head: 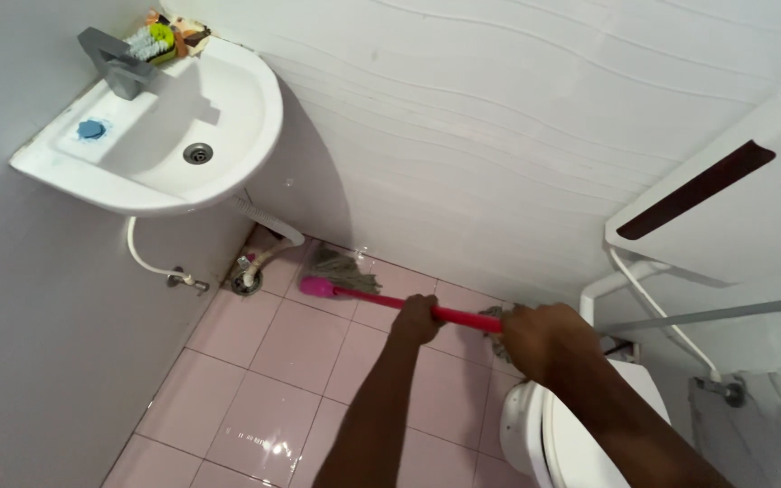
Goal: The person mops the tiled floor of a bathroom, moving the mop around the sink and toilet while occasionally dipping it into a bucket.
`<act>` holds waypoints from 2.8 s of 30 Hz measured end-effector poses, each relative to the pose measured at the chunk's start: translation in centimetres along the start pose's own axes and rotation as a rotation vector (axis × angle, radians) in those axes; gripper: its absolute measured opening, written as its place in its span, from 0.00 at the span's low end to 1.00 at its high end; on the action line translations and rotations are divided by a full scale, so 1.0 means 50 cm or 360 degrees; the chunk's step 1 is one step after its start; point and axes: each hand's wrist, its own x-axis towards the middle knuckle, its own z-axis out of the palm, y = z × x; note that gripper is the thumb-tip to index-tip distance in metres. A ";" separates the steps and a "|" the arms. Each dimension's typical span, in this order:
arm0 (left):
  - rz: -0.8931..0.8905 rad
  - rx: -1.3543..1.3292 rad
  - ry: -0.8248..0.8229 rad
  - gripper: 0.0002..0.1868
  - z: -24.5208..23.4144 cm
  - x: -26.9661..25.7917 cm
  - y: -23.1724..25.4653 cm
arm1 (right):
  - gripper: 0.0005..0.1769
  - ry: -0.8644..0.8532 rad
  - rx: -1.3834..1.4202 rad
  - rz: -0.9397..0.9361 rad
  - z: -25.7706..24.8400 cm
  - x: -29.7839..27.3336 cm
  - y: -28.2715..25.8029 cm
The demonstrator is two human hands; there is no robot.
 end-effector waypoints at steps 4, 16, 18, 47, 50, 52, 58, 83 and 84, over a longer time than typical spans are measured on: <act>0.0125 -0.0041 0.0249 0.17 -0.025 -0.007 0.016 | 0.18 -0.0185 0.0040 0.0091 -0.062 0.002 0.002; 0.0417 0.0090 -0.0302 0.16 -0.043 -0.020 0.487 | 0.18 -0.0378 0.0041 0.0792 -0.128 -0.297 0.249; 0.0407 0.0115 -0.0426 0.17 0.002 -0.010 0.532 | 0.19 -0.0188 -0.0305 0.0723 -0.089 -0.349 0.282; 0.0213 0.0029 -0.0038 0.12 0.115 0.008 0.025 | 0.19 0.0293 0.0199 0.0292 0.118 -0.049 0.090; 0.0566 0.0112 0.0453 0.14 0.112 0.020 -0.023 | 0.22 -0.0107 0.0332 0.0357 0.111 -0.026 0.069; 0.0500 0.0009 0.0482 0.12 0.103 0.000 -0.013 | 0.20 0.0043 0.0393 0.0271 0.120 -0.032 0.071; 0.0768 -0.0021 0.0566 0.08 0.099 -0.030 0.259 | 0.18 -0.0047 0.0322 0.0449 0.063 -0.173 0.226; 0.0898 0.0239 -0.0640 0.16 0.496 -0.131 0.576 | 0.23 -0.0685 0.0401 0.1272 0.325 -0.518 0.310; 0.0779 0.0258 -0.0638 0.15 0.484 -0.121 0.574 | 0.23 -0.0585 0.0396 0.1236 0.327 -0.502 0.312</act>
